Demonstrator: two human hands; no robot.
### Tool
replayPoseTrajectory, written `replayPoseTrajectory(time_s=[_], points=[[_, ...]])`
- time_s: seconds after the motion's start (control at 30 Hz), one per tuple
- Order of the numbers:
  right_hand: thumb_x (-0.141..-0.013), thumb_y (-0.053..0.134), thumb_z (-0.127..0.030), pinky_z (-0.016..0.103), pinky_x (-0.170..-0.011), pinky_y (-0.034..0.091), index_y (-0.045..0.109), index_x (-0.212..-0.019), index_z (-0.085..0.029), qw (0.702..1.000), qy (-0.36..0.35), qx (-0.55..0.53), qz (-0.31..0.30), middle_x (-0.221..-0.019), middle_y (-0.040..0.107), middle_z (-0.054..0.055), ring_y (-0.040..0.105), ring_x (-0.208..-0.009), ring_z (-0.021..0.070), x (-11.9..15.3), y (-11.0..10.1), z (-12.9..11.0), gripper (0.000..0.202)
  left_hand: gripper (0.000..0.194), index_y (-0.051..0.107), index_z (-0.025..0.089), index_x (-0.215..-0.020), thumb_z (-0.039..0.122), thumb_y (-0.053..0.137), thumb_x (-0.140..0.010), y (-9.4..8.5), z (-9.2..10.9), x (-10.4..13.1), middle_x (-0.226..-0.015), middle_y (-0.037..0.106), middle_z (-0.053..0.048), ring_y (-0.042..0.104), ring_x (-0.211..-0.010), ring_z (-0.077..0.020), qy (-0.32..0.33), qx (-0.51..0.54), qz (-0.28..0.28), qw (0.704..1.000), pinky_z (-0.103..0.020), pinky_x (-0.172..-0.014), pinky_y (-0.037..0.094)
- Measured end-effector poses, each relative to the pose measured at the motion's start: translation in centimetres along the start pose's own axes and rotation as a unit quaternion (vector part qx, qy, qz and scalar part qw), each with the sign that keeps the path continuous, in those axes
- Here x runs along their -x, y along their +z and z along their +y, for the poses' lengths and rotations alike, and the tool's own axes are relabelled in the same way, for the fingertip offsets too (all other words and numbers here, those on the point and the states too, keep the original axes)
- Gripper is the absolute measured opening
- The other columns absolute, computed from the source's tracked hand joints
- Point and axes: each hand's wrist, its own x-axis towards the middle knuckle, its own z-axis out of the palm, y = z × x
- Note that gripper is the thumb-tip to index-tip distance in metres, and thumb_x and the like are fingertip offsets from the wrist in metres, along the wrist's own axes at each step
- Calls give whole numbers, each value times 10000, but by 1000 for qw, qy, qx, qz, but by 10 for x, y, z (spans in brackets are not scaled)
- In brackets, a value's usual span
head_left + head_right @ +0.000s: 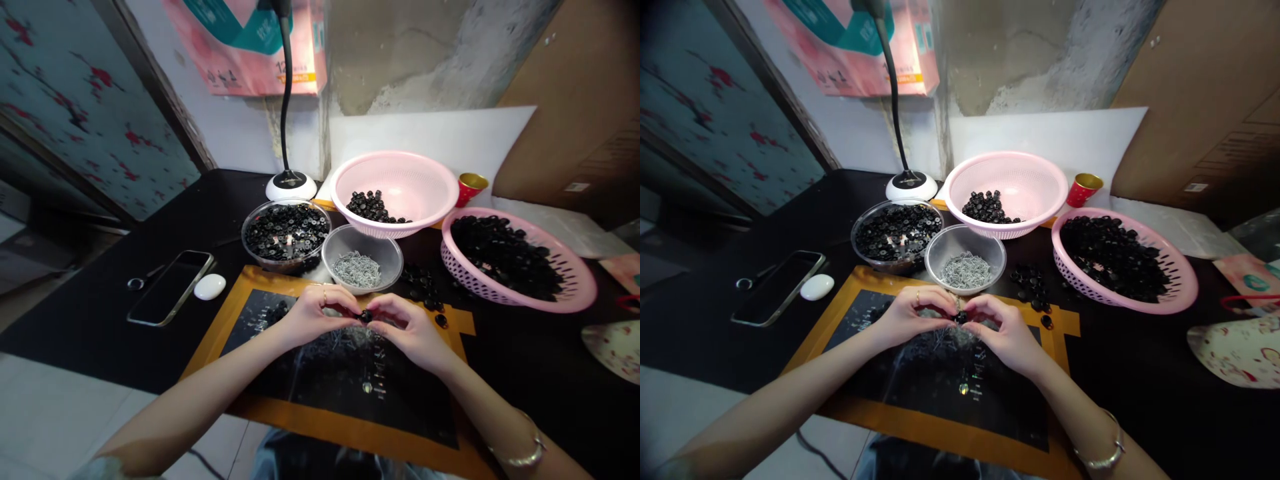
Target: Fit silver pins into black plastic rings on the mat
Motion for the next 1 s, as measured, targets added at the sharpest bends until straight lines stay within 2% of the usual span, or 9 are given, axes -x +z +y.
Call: replayPoseTrajectory(time_s=[0.4,0.7,0.87,1.0], points=[[-791,677,-235,295,-791,542,610,-958,-232,1000,-9,-2,5,-909,664,8,648,-847,156,1,2,4,180,96,717,150,-778,239,718,-743,0,0,1,-833,710,-88,668,-800,-181,4,-8,6,1000,-302,-763,545],[-801,665,-271,300,-689,549,599,-967,-223,1000,1,-25,14,-776,660,-1,655,-712,156,3,8,3,185,146,677,106,-749,223,750,-703,3,-2,3,-815,698,-99,668,-795,-190,-49,45,24,997,-293,-738,557],[-803,661,-300,331,-719,569,585,-985,-226,997,15,-70,15,-850,680,22,670,-746,170,5,11,5,211,158,682,108,-713,218,781,-659,4,-5,3,-807,694,-90,664,-760,-177,-84,90,41,992,-250,-653,555],[-804,660,-276,329,-756,564,577,-978,-227,996,19,-87,25,-880,681,20,672,-768,164,5,12,5,199,135,692,98,-715,176,780,-649,5,-3,2,-832,694,-95,667,-772,-167,-107,130,61,984,-239,-662,560]])
